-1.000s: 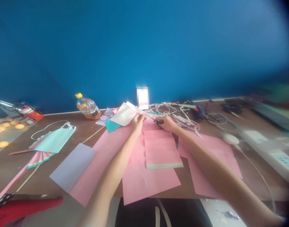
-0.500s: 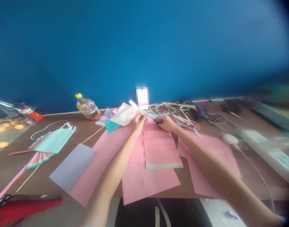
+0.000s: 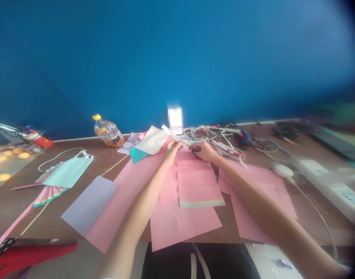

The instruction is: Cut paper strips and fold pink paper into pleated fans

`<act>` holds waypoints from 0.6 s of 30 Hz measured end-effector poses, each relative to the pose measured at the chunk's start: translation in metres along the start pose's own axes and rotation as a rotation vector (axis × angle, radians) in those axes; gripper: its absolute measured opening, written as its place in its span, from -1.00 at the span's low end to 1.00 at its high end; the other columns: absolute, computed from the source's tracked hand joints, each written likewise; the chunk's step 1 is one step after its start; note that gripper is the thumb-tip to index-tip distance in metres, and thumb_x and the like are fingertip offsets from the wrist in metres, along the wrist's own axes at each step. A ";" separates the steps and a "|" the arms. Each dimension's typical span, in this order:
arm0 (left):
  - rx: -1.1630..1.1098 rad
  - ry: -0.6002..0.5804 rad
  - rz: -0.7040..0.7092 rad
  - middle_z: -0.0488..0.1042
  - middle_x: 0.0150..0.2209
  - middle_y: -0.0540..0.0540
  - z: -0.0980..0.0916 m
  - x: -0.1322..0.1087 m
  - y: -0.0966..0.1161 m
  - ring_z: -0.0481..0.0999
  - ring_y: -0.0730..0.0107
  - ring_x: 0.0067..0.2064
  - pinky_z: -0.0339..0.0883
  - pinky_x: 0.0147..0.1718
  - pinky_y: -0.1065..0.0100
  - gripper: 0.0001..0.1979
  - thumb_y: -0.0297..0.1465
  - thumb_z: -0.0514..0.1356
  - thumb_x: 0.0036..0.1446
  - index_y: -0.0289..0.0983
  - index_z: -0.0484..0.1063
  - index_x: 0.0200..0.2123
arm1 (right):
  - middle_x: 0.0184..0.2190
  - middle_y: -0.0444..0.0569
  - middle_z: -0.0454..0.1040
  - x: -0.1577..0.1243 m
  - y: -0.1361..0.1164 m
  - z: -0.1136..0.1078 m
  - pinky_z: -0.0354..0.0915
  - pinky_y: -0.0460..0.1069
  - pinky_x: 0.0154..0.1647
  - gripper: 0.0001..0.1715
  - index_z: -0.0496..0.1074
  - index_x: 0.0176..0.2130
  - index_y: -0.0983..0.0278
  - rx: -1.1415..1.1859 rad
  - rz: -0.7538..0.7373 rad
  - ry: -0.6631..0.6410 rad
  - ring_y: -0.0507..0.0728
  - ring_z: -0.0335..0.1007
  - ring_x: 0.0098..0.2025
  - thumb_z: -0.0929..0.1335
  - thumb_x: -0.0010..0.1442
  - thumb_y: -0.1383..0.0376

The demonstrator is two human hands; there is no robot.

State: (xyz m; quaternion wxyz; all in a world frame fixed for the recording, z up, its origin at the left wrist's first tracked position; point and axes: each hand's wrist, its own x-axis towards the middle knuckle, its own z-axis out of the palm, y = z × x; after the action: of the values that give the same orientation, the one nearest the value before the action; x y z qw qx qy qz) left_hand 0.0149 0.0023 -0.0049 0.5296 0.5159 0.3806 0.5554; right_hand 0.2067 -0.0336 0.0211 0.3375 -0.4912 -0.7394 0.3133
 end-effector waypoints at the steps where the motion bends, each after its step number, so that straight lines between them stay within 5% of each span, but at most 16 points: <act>1: -0.005 0.005 -0.005 0.46 -0.40 -0.05 0.000 0.000 0.000 0.48 0.45 -0.33 0.35 -0.26 0.39 -0.72 -0.18 0.30 -0.01 -0.29 0.47 -0.36 | -0.59 -0.13 0.38 0.000 0.001 0.000 0.00 -0.10 -0.56 -0.67 0.53 -0.24 0.30 -0.005 -0.002 0.003 -0.01 0.11 -0.58 0.31 0.02 0.21; 18: -0.055 0.084 0.044 0.32 -0.48 0.01 -0.001 -0.002 0.003 0.37 0.50 -0.37 0.31 -0.30 0.44 -0.65 -0.14 0.29 0.00 -0.29 0.32 -0.51 | -0.57 -0.11 0.41 -0.001 0.003 0.002 0.00 -0.10 -0.56 -0.67 0.54 -0.23 0.31 -0.011 -0.032 -0.022 -0.01 0.14 -0.58 0.30 0.03 0.24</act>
State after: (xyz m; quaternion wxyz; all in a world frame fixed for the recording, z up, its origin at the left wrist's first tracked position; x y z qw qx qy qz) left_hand 0.0129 0.0005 -0.0027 0.5148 0.4856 0.3758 0.5983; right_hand 0.2071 -0.0338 0.0179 0.3319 -0.4776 -0.7525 0.3092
